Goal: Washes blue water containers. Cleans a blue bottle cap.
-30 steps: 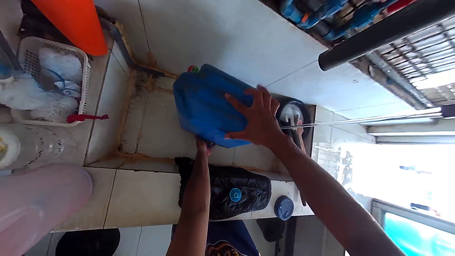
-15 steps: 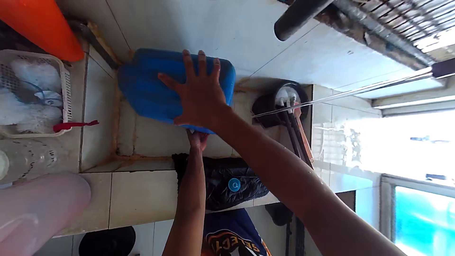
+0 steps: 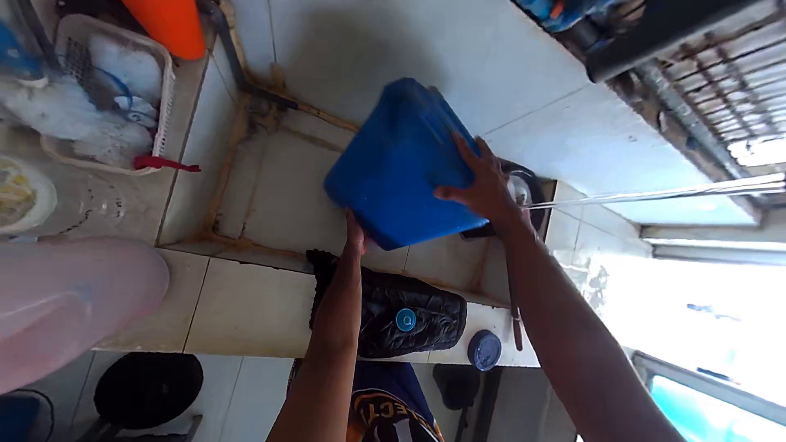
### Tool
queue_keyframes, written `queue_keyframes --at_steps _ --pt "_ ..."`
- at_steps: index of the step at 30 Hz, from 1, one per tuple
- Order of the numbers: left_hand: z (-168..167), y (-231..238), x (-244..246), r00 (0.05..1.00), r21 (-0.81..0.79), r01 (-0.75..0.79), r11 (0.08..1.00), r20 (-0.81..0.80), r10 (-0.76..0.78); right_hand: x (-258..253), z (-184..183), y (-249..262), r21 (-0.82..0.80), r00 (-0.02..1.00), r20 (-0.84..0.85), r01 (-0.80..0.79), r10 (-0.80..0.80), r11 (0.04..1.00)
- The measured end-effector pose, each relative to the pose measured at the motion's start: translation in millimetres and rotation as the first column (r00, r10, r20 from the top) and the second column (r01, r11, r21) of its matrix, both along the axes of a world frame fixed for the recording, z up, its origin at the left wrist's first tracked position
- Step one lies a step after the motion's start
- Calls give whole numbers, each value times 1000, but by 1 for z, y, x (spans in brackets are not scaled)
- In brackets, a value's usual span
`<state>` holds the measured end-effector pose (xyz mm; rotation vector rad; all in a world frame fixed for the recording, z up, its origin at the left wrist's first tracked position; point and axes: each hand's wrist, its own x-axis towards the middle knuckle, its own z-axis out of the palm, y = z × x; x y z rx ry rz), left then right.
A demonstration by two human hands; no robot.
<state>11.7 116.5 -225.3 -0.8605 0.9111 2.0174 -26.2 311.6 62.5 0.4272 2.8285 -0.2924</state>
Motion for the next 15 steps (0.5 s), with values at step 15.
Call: queue_keyframes --at_steps 15 --pt "-21 -6 15 996 23 -71 997 49 70 86 -17 -103 183 990 -134 -8 33 983"
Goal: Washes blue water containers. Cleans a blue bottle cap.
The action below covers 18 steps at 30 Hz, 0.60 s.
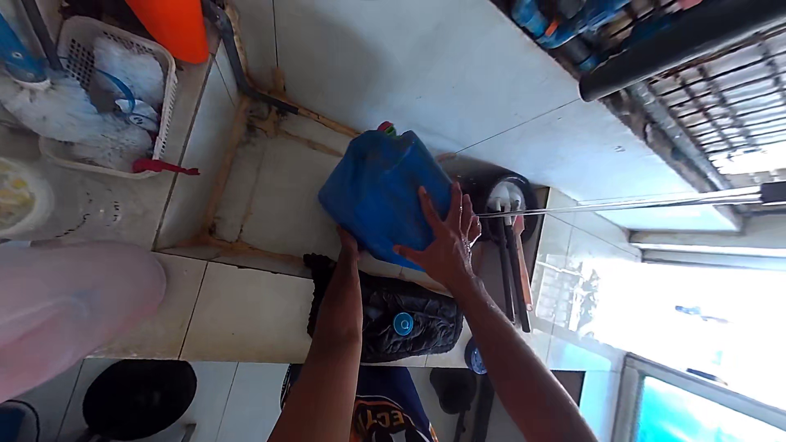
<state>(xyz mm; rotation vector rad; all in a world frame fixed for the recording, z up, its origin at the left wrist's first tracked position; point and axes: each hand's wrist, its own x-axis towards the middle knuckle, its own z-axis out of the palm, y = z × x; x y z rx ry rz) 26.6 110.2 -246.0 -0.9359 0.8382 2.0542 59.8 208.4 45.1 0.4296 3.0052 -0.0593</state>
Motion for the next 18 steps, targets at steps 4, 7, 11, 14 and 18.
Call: queue_keyframes --at_steps 4,7,11,14,18 --pt "8 -2 -5 996 29 44 999 75 -46 -35 13 4 18 996 54 -71 70 997" --pt "11 1 -12 999 143 44 989 -4 -44 -88 31 7 4 987 133 -90 89 996" --pt "17 6 -18 997 239 -8 971 -78 28 -146 54 -17 8 963 217 -163 158 987" --pt "21 3 -20 995 171 4 985 -96 13 -163 60 -16 -10 958 259 -125 123 992" --pt "22 3 -18 987 -106 120 987 -98 -131 -144 45 53 -141 970 244 42 -7 989"
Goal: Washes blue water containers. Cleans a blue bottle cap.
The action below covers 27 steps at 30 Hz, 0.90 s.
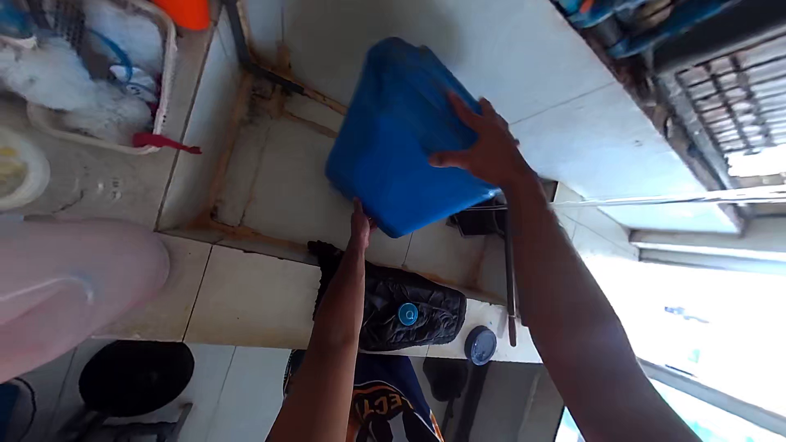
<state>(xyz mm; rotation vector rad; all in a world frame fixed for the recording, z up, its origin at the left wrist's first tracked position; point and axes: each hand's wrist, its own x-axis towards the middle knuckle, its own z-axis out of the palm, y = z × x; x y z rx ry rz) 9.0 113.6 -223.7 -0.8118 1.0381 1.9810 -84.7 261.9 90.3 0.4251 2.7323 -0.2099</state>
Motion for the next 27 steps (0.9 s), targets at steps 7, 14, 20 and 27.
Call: queue_keyframes --at_steps 7,14,20,27 --pt "-9 8 6 976 -269 211 940 11 -216 102 -52 95 -271 981 -137 92 -134 958" --pt "1 5 9 946 -319 313 894 27 -322 124 -50 75 -225 972 -177 113 -155 968" --pt "-29 15 15 984 -200 148 969 126 -124 112 -22 3 33 986 -150 81 -76 996" --pt "67 -34 2 902 -488 347 801 -61 -428 80 -14 50 -87 941 -9 337 -339 938"
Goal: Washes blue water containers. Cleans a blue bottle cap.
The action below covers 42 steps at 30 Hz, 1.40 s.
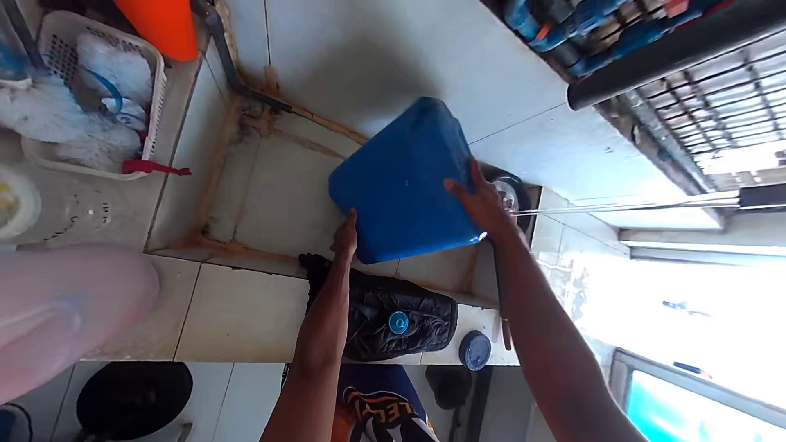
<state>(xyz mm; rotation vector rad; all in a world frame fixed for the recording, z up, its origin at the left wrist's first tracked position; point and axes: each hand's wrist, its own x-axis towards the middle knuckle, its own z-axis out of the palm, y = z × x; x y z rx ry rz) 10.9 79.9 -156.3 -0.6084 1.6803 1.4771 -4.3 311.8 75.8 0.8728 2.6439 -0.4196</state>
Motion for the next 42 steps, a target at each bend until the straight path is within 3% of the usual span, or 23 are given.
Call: queue_keyframes --at_steps 1,3,5,9,12,18,24,30,35,37,40,42 --pt "7 -5 3 1000 8 4 1000 -29 -4 3 3 17 -137 998 -3 57 -58 989" --pt "-20 -5 8 994 100 -16 995 -110 27 23 5 52 -401 973 -9 207 -230 892" --pt "-37 -5 6 982 264 25 964 -188 26 52 5 82 -513 901 25 384 -433 768" --pt "-1 -7 -2 951 430 236 871 -288 -116 117 23 114 -672 828 123 475 -547 568" --pt "34 2 8 925 437 302 847 -349 -150 160 49 112 -722 806 80 452 -586 524" --pt "76 35 28 830 396 409 822 -535 -156 222 90 96 -644 738 -249 358 -627 677" --pt "82 59 50 840 392 478 785 -465 -280 246 129 85 -491 763 -199 465 -615 737" --pt "106 54 47 838 484 531 696 -422 -346 266 169 63 -419 838 -284 329 -466 846" --pt "113 57 58 817 502 575 646 -388 -426 259 202 36 -238 892 -210 351 -401 906" --pt "113 50 52 777 525 630 572 -432 -458 264 216 22 -114 917 -213 321 -339 940" --pt "123 42 37 699 582 713 391 -545 -463 276 225 -2 98 880 -407 310 -246 946" --pt "124 47 43 698 586 714 383 -556 -451 285 214 -5 143 803 -573 295 -164 945"
